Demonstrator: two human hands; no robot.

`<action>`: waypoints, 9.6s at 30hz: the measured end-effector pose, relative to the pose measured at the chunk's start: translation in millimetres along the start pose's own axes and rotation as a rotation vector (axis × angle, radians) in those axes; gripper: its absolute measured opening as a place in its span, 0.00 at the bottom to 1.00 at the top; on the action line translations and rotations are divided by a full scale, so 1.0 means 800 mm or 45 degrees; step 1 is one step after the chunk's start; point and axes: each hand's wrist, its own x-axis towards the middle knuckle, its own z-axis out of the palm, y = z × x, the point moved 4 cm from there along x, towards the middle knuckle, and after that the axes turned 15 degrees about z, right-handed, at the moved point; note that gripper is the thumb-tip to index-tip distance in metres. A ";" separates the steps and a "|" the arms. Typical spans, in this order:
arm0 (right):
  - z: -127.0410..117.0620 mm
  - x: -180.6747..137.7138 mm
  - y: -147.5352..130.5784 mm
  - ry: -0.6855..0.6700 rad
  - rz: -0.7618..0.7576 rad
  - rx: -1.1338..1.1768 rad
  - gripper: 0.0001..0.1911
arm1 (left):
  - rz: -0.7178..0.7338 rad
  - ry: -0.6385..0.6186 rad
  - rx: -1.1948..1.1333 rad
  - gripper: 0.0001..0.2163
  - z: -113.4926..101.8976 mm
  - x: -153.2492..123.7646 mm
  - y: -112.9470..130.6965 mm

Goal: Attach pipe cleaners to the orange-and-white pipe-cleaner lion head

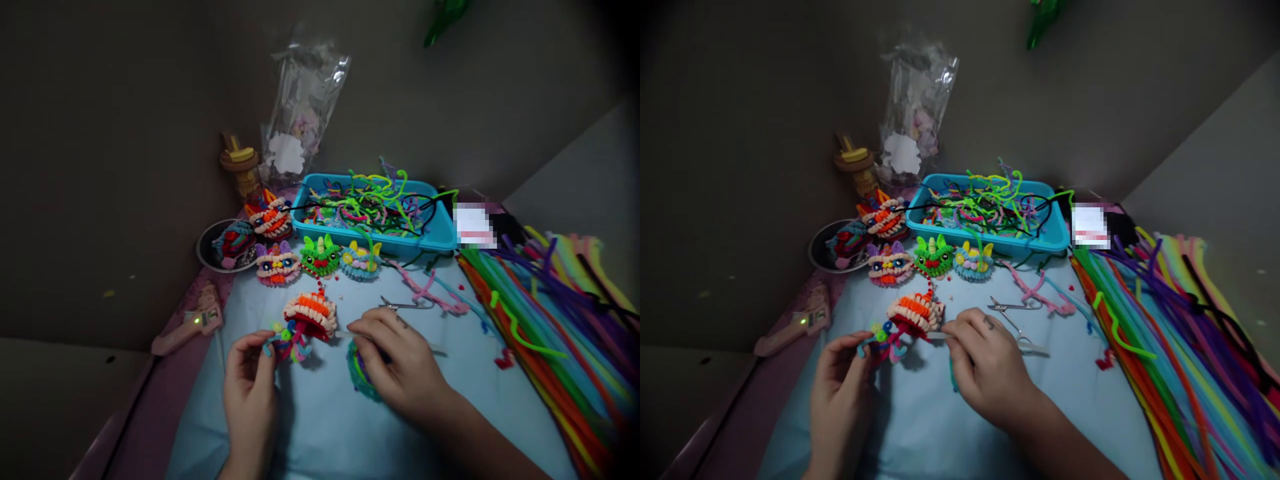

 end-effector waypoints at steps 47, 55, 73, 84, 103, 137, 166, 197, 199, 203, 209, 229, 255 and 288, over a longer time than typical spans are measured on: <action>0.009 0.031 -0.077 -0.124 -0.490 -0.352 0.13 | 0.655 -0.366 -0.062 0.07 0.031 0.039 0.036; 0.026 0.019 -0.082 -0.024 -0.655 -0.148 0.11 | 0.842 -0.357 -0.043 0.06 0.033 0.034 0.042; 0.030 0.034 -0.072 -0.122 -0.325 0.037 0.06 | 1.000 -0.488 0.032 0.05 0.038 0.024 0.041; 0.029 0.029 -0.071 -0.050 -0.521 -0.079 0.03 | 0.983 -0.454 0.047 0.04 0.039 0.026 0.046; 0.036 0.041 -0.066 -0.413 0.000 0.156 0.07 | 1.056 -0.605 0.140 0.07 0.043 0.021 0.038; 0.057 0.031 -0.066 -0.072 -0.505 -0.506 0.10 | 0.885 -0.469 0.268 0.13 0.036 0.023 0.021; 0.060 0.033 -0.058 -0.202 -0.349 -0.568 0.07 | 0.955 -0.427 0.387 0.10 0.033 0.020 0.023; 0.033 0.042 -0.055 -0.171 -0.176 -0.499 0.07 | 0.545 -0.362 0.234 0.02 0.028 0.026 0.017; 0.019 0.045 -0.056 -0.194 -0.171 -0.496 0.08 | 0.565 -0.358 0.243 0.02 0.028 0.026 0.018; -0.007 0.052 -0.058 -0.206 -0.133 -0.398 0.08 | 0.596 -0.365 0.253 0.02 0.029 0.025 0.018; 0.011 0.038 -0.069 -0.241 -0.446 -0.137 0.11 | 0.700 -0.418 0.232 0.04 0.030 0.025 0.026; 0.035 0.029 -0.078 -0.098 -0.698 -0.205 0.08 | 0.814 -0.618 0.288 0.08 0.037 0.022 0.028; 0.043 0.033 -0.062 -0.170 -0.660 -0.199 0.09 | 0.812 -0.740 0.272 0.06 0.044 0.023 0.029; 0.053 0.038 -0.061 -0.280 -0.427 -0.468 0.08 | 0.587 -0.598 0.063 0.19 0.042 0.017 -0.005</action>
